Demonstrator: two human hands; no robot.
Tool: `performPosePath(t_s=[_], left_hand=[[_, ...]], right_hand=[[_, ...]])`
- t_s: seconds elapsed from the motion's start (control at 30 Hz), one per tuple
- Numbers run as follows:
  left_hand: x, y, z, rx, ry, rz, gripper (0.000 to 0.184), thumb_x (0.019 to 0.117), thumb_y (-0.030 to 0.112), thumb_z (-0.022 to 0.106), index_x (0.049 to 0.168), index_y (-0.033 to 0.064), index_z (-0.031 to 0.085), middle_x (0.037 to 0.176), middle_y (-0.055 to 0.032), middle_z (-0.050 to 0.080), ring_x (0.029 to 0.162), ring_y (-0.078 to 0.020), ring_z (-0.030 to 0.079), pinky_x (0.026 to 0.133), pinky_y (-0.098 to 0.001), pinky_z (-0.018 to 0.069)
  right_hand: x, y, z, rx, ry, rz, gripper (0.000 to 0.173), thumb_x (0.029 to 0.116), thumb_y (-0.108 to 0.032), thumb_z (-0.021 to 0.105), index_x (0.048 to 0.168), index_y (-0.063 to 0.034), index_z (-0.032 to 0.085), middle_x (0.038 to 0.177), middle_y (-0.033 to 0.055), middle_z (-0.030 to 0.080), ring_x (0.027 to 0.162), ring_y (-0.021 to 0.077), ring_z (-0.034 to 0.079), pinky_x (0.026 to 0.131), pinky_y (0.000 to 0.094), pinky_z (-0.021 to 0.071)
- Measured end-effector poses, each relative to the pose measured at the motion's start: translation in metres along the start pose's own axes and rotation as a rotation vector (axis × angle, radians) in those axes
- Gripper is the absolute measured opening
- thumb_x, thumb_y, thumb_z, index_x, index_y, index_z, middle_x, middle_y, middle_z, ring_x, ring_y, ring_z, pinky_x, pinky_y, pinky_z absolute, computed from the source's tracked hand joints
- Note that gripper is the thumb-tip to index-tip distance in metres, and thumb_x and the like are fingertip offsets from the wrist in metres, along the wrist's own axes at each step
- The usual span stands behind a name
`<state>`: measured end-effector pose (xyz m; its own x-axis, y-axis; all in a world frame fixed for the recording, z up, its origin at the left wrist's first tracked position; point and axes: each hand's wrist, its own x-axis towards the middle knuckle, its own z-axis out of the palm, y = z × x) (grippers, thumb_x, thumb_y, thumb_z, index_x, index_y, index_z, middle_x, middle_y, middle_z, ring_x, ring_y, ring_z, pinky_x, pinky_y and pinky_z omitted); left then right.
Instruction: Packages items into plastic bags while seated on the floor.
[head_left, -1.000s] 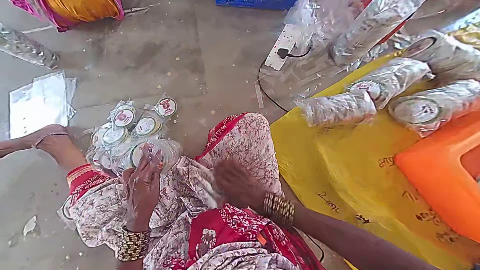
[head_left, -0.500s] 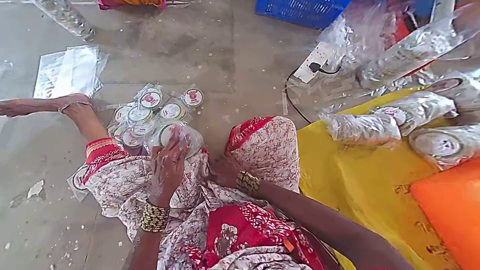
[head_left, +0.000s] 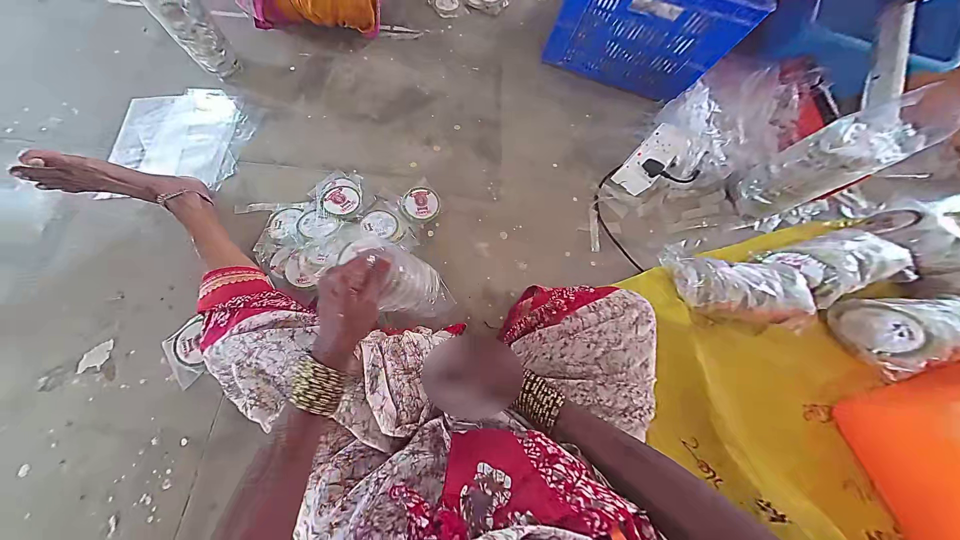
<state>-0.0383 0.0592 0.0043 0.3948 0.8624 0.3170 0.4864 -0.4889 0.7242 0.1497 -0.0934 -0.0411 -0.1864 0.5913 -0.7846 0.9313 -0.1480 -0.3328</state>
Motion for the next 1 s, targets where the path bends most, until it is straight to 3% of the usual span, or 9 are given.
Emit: performPosePath(t_s=[0.1, 0.3, 0.4, 0.47, 0.57, 0.7, 0.83, 0.9, 1.0], left_hand=[[0.014, 0.0, -0.033, -0.143, 0.116, 0.02, 0.023, 0.1034, 0.016, 0.055, 0.103, 0.002, 0.073, 0.1, -0.0013, 0.074, 0.094, -0.0021, 0.069, 0.09, -0.0291, 0.0573], [0.053, 0.042, -0.085, -0.019, 0.21, 0.18, 0.02, 0.1039, 0.02, 0.059, 0.105, 0.0064, 0.072, 0.104, 0.004, 0.072, 0.097, -0.0009, 0.068, 0.092, -0.0263, 0.0557], [0.065, 0.066, -0.088, 0.077, 0.129, 0.241, 0.022, 0.1046, 0.023, 0.058, 0.109, 0.0075, 0.072, 0.107, 0.0018, 0.072, 0.101, -0.0021, 0.068, 0.095, -0.0262, 0.0547], [0.066, 0.074, -0.074, 0.128, 0.062, 0.257, 0.023, 0.1046, 0.024, 0.058, 0.111, 0.0069, 0.072, 0.108, -0.0008, 0.072, 0.101, -0.0027, 0.068, 0.095, -0.0262, 0.0544], [0.061, 0.063, -0.037, 0.214, -0.046, 0.275, 0.028, 0.1052, 0.023, 0.056, 0.108, -0.0003, 0.072, 0.106, -0.0146, 0.072, 0.1, -0.0163, 0.069, 0.096, -0.0385, 0.0525], [0.037, 0.021, 0.029, 0.195, -0.158, 0.127, 0.032, 0.1064, 0.02, 0.053, 0.108, -0.0055, 0.072, 0.102, -0.0228, 0.073, 0.095, -0.0356, 0.071, 0.09, -0.0565, 0.0536], [0.008, 0.039, 0.067, 0.131, -0.209, 0.16, 0.031, 0.1047, 0.02, 0.052, 0.109, -0.0025, 0.074, 0.099, -0.0186, 0.074, 0.091, -0.0313, 0.073, 0.083, -0.0512, 0.0573], [0.0, 0.056, 0.075, 0.138, -0.316, 0.243, 0.027, 0.1022, 0.014, 0.053, 0.107, -0.001, 0.075, 0.103, -0.0176, 0.075, 0.095, -0.0327, 0.074, 0.085, -0.0519, 0.0585], [0.001, 0.067, 0.076, 0.084, -0.533, 0.416, 0.03, 0.1026, 0.01, 0.047, 0.114, 0.0002, 0.073, 0.114, -0.014, 0.075, 0.096, -0.0298, 0.075, 0.081, -0.0488, 0.0592]], right_hand=[[-0.003, 0.002, -0.002, 0.024, 0.063, -0.05, 0.074, 0.1042, -0.061, 0.04, 0.12, 0.0081, 0.063, 0.121, 0.0328, 0.066, 0.118, 0.0502, 0.062, 0.097, 0.067, 0.0451], [0.017, 0.021, 0.009, 0.043, 0.115, -0.076, 0.078, 0.1014, -0.069, 0.037, 0.124, 0.002, 0.061, 0.117, 0.0258, 0.068, 0.114, 0.0427, 0.065, 0.094, 0.0619, 0.0496], [0.003, 0.019, 0.01, 0.052, 0.126, -0.129, 0.06, 0.1059, -0.051, 0.044, 0.126, 0.0035, 0.061, 0.113, 0.028, 0.068, 0.112, 0.0456, 0.065, 0.095, 0.0619, 0.0487], [-0.015, 0.02, 0.01, 0.081, 0.1, -0.235, 0.046, 0.1067, -0.035, 0.049, 0.122, 0.0064, 0.062, 0.111, 0.0305, 0.068, 0.111, 0.0482, 0.065, 0.095, 0.0639, 0.047], [-0.029, 0.025, 0.01, 0.098, 0.063, -0.322, 0.068, 0.1074, -0.055, 0.039, 0.114, 0.0088, 0.063, 0.101, 0.0305, 0.069, 0.104, 0.0475, 0.067, 0.089, 0.0624, 0.0486], [-0.022, 0.031, 0.01, 0.147, 0.051, -0.314, 0.074, 0.1092, -0.055, 0.027, 0.098, 0.0093, 0.063, 0.092, 0.0282, 0.067, 0.097, 0.0455, 0.067, 0.084, 0.0617, 0.0483], [-0.013, 0.038, 0.015, 0.247, 0.093, -0.297, 0.077, 0.1085, -0.057, 0.024, 0.096, 0.0073, 0.064, 0.092, 0.0272, 0.067, 0.097, 0.0452, 0.067, 0.083, 0.0632, 0.0488], [-0.008, 0.044, 0.018, 0.461, 0.27, -0.288, 0.067, 0.1095, -0.049, 0.029, 0.101, 0.006, 0.066, 0.096, 0.0248, 0.068, 0.1, 0.0403, 0.067, 0.09, 0.0602, 0.0495], [0.004, 0.045, 0.034, 0.959, 1.006, -0.305, 0.035, 0.1025, -0.023, 0.046, 0.105, 0.0055, 0.067, 0.09, 0.0114, 0.07, 0.081, 0.0162, 0.067, 0.077, 0.0376, 0.0567]])
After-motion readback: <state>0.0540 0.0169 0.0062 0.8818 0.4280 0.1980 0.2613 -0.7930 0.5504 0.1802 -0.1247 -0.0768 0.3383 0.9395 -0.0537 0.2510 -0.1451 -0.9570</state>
